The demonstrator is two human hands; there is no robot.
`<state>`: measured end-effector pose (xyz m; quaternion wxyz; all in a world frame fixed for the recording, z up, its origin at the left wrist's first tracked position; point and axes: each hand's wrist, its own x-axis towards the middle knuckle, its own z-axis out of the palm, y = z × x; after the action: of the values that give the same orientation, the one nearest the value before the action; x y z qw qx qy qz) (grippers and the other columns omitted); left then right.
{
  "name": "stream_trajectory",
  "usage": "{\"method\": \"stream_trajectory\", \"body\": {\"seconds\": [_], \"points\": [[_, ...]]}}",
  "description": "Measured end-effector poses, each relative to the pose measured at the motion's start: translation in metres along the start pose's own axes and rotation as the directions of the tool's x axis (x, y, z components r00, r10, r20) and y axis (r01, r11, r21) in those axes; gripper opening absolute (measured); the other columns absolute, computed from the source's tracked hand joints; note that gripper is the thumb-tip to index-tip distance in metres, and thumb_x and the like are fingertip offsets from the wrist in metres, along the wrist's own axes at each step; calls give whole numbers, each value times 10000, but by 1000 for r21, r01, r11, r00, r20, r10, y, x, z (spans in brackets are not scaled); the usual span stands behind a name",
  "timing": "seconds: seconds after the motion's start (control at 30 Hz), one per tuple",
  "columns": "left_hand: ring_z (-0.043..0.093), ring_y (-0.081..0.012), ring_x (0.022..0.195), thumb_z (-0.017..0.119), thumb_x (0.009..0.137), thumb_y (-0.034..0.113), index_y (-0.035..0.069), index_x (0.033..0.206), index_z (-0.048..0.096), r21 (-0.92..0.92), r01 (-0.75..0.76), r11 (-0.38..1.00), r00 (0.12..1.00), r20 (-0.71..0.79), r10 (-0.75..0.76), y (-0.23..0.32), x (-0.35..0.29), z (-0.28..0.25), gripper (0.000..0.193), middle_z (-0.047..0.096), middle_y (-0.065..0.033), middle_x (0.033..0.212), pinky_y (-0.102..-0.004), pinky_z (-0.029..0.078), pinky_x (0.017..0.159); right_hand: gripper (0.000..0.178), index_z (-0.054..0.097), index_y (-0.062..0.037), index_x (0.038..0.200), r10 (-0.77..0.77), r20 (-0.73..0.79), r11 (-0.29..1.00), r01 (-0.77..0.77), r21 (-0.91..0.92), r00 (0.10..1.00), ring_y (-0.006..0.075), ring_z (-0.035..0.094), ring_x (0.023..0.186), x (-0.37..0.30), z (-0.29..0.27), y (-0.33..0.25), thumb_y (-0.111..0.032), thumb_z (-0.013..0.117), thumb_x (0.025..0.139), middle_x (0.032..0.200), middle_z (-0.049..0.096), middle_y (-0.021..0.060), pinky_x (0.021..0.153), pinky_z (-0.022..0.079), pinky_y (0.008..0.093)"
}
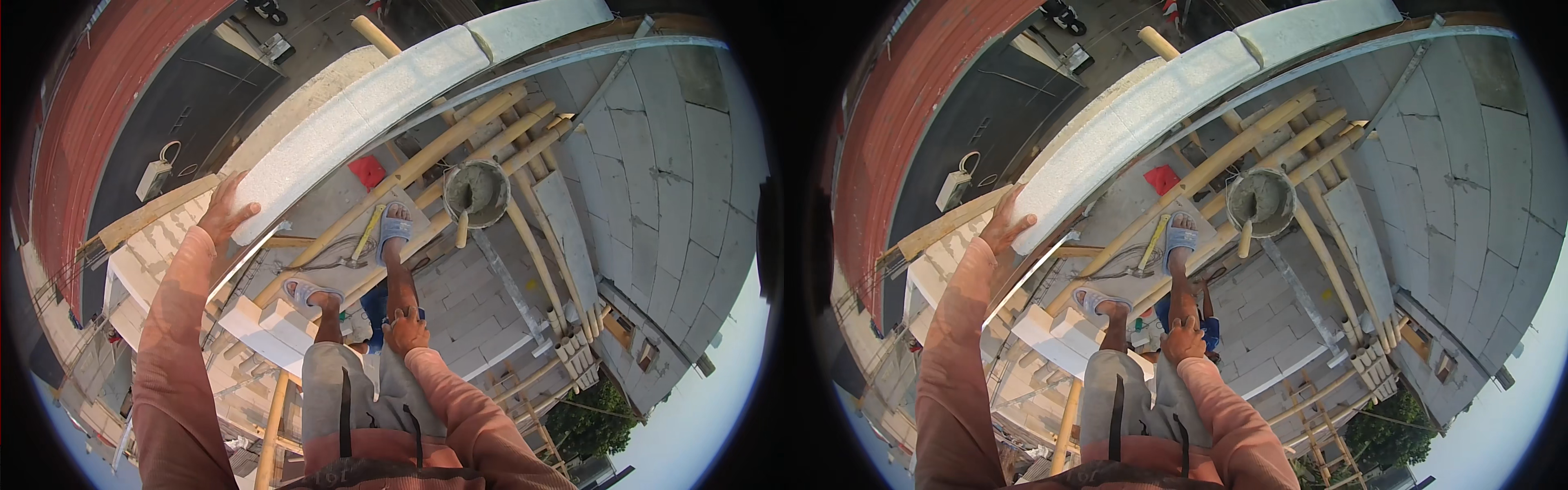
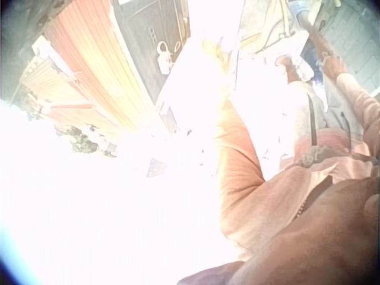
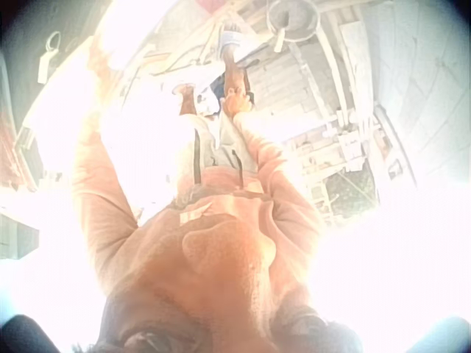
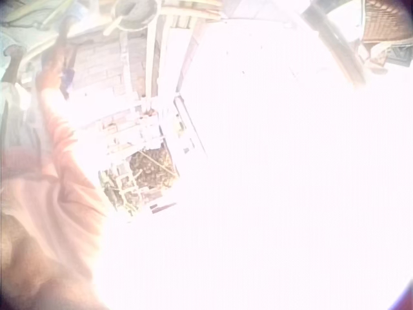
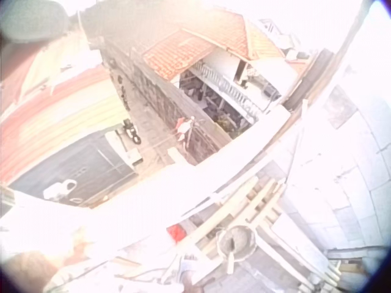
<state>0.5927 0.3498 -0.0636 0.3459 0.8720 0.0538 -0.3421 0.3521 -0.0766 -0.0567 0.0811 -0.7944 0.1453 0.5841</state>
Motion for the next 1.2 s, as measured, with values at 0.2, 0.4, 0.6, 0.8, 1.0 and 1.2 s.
{"method": "stream_trajectory", "body": {"seconds": [0.2, 0.4, 0.6, 0.8, 1.0, 1.2], "points": [[260, -396, 1519, 694, 864, 656, 108, 1596, 318, 65, -7, 998, 1000, -28, 9, -3, 2, 2, 989, 322, -238, 1607, -473, 198, 1261, 606, 529, -209, 1438, 6, -8, 999, -6, 42, 1000, 484, 522, 1325, -3, -3, 2, -506, 666, 928, 1567, 377, 149, 1052, 495, 556], [331, -380, 1487, 700, 882, 623, 98, 1591, 326, -106, -8, 994, 1000, -1, 8, 0, -2, 1, 958, 381, -235, 1574, -470, 245, 1242, 586, 543, -189, 1415, -9, 10, 999, 8, 42, 1000, 480, 539, 1300, -4, -6, -2, -495, 661, 931, 1546, 392, 155, 1040, 496, 565], [277, -361, 1521, 702, 888, 634, 58, 1606, 274, -96, -7, 995, 999, 38, 10, 13, -1, -1, 1015, 330, -239, 1605, -449, 209, 1255, 563, 583, -139, 1351, -47, -103, 998, 51, 33, 994, 516, 563, 1222, -2, 1, 3, -434, 717, 890, 1449, 453, 161, 946, 554, 557], [291, -365, 1514, 703, 884, 636, 76, 1600, 301, -34, -31, 999, 999, -10, 31, -2, 1, 2, 994, 354, -235, 1589, -450, 214, 1254, 564, 581, -150, 1354, -58, -60, 998, 58, 3, 997, 500, 558, 1245, -2, -7, -2, -465, 697, 901, 1450, 456, 159, 967, 541, 557], [284, -387, 1517, 639, 891, 694, 167, 1604, 314, 26, -82, 996, 995, -57, 84, -9, 1, 5, 945, 335, -209, 1616, -472, 234, 1263, 634, 536, -223, 1475, 0, 0, 999, 0, -50, 1000, 446, 515, 1340, -9, -14, -11, -490, 657, 913, 1578, 401, 120, 1088, 454, 548], [242, -384, 1542, 617, 848, 783, 102, 1605, 304, 59, -36, 998, 998, -46, 39, -9, 4, 8, 1066, 295, -236, 1638, -468, 204, 1274, 638, 557, -213, 1469, 3, -26, 996, -5, -86, 1000, 428, 525, 1343, -12, -11, -13, -482, 664, 900, 1563, 437, 127, 1110, 441, 525]]}}
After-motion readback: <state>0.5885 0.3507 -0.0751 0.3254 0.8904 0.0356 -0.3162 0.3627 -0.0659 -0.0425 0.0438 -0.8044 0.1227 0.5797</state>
